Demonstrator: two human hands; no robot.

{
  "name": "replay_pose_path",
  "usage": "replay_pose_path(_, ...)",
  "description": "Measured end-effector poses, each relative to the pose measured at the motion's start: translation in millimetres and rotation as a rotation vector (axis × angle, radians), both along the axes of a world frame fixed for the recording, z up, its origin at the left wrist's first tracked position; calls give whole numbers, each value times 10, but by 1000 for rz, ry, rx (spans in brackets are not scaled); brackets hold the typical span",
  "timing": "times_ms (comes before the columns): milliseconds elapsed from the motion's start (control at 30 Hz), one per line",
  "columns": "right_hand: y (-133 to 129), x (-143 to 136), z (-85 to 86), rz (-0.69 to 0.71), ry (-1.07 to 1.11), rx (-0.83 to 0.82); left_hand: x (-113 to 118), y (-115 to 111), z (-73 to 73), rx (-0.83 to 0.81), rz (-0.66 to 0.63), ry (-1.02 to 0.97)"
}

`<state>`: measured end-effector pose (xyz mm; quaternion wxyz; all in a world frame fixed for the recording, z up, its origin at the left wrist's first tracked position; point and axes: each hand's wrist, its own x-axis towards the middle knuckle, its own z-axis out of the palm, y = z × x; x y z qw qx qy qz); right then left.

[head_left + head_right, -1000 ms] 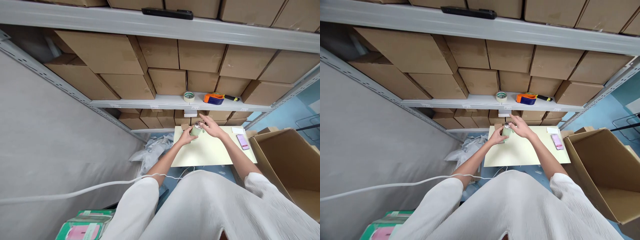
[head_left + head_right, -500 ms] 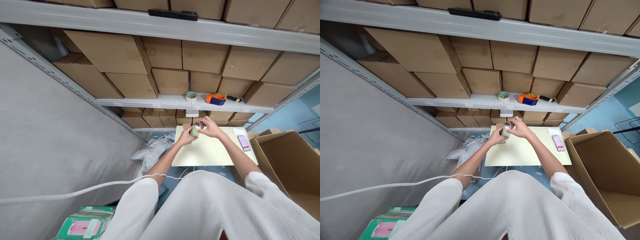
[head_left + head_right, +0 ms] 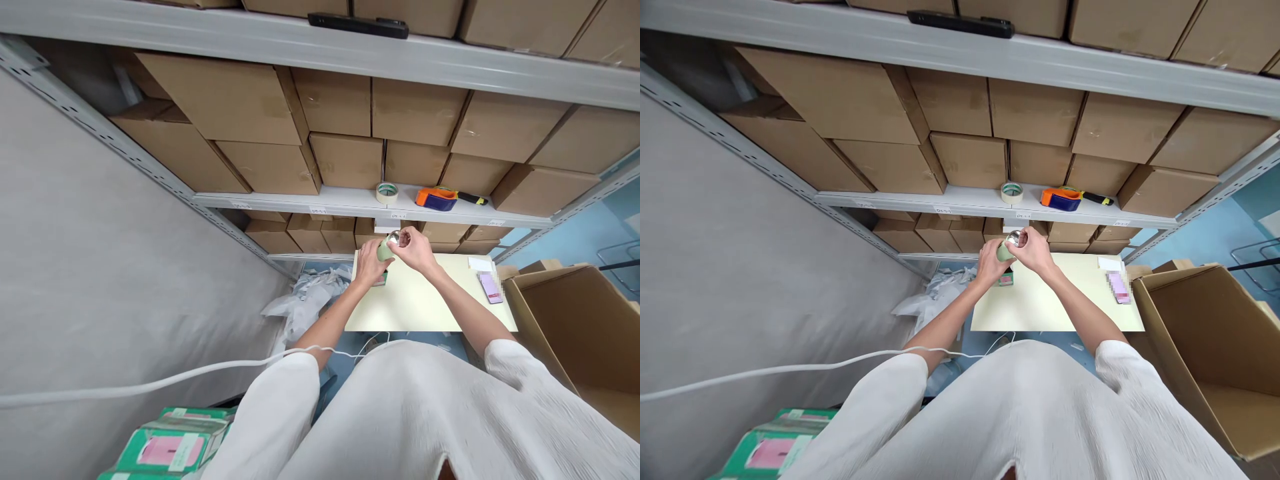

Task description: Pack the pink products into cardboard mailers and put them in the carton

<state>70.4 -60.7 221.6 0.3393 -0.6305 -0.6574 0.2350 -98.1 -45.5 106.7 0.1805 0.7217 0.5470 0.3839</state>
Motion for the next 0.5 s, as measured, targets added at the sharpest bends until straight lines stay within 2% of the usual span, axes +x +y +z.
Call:
replay_pose_path(167,26,23,-47,-34,18,14,-279,46,-307,-75,-24,-56)
replay_pose_path(300,69,66,-108,-14,10,37,-476,28,-581,-281,62,-184)
replay_pose_path(400,104,51,-171,1,-1,49,-482,33,-675,-414,101,-178)
replay_pose_path(500,136,10,-237,7,-28,45,-415,73,-703,-460,103,-131)
